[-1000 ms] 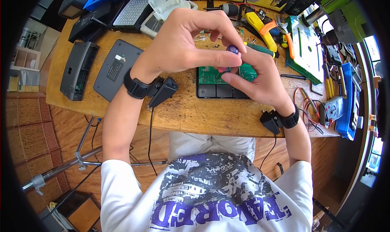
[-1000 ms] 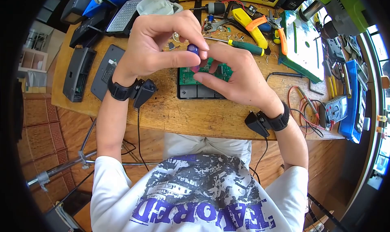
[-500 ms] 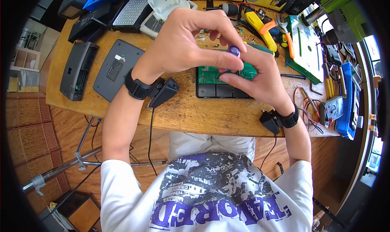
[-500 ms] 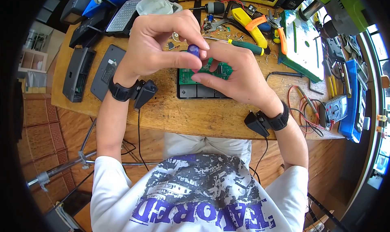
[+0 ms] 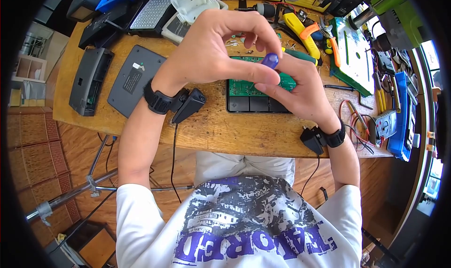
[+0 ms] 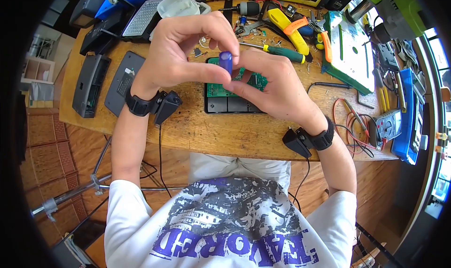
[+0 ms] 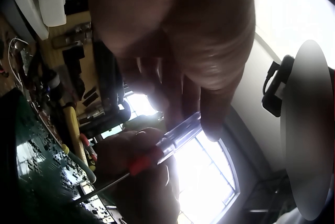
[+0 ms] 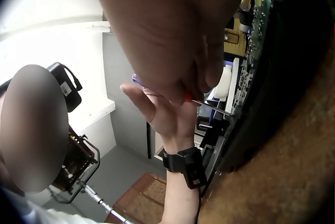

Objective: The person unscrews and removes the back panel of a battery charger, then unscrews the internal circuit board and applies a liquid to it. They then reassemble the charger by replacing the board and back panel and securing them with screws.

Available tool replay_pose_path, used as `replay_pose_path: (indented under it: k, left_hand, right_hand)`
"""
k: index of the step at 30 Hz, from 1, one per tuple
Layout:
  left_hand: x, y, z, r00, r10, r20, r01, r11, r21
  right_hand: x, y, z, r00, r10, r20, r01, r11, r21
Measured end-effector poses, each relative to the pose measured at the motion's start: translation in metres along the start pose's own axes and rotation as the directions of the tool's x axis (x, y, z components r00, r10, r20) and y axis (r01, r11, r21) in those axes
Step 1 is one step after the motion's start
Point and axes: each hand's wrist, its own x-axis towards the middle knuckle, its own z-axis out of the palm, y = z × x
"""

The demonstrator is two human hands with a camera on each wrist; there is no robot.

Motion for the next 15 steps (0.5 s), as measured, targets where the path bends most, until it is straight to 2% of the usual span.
replay_pose_path:
  k: [1, 3, 4, 6, 8, 12, 13, 15]
  left_hand:
    - [-0.001, 0.0, 0.002, 1.0, 0.0, -0.001, 0.0, 1.0, 0.001]
    - [-0.003, 0.001, 0.004, 0.993, -0.111, -0.036, 0.101, 0.972, -0.211]
    - [-0.003, 0.0, 0.002, 0.993, -0.11, -0.036, 0.1, 0.973, -0.209]
    - [-0.001, -0.003, -0.003, 1.0, 0.002, 0.012, -0.001, 0.997, -0.082]
    - [0.0, -0.003, -0.007, 1.0, 0.017, 0.024, -0.016, 0.998, -0.054]
    - [0.0, 0.0, -0.001, 1.0, 0.007, 0.0, -0.007, 0.998, -0.056]
    - [0.0, 0.004, 0.002, 1.0, 0.009, -0.001, -0.009, 0.998, -0.055]
    - [-0.001, 0.011, 0.006, 0.974, -0.222, -0.036, 0.187, 0.89, -0.416]
  right_hand:
    - [-0.002, 0.004, 0.0, 1.0, 0.002, 0.008, -0.002, 1.0, -0.013]
    - [-0.003, 0.01, 0.0, 1.0, 0.002, 0.016, -0.002, 1.0, -0.027]
    - [-0.003, 0.012, 0.0, 0.999, -0.023, 0.032, 0.024, 1.0, -0.018]
    - [-0.001, 0.008, 0.0, 0.998, -0.05, 0.046, 0.051, 0.999, -0.011]
    - [0.001, -0.006, -0.001, 1.0, 0.012, 0.018, -0.012, 1.0, -0.007]
    - [0.0, 0.002, -0.002, 1.0, -0.002, 0.026, 0.003, 0.999, -0.036]
    - [-0.001, 0.007, -0.001, 0.998, -0.052, 0.022, 0.053, 0.996, -0.067]
    - [-0.001, 0.012, -0.001, 0.994, -0.104, 0.022, 0.106, 0.99, -0.098]
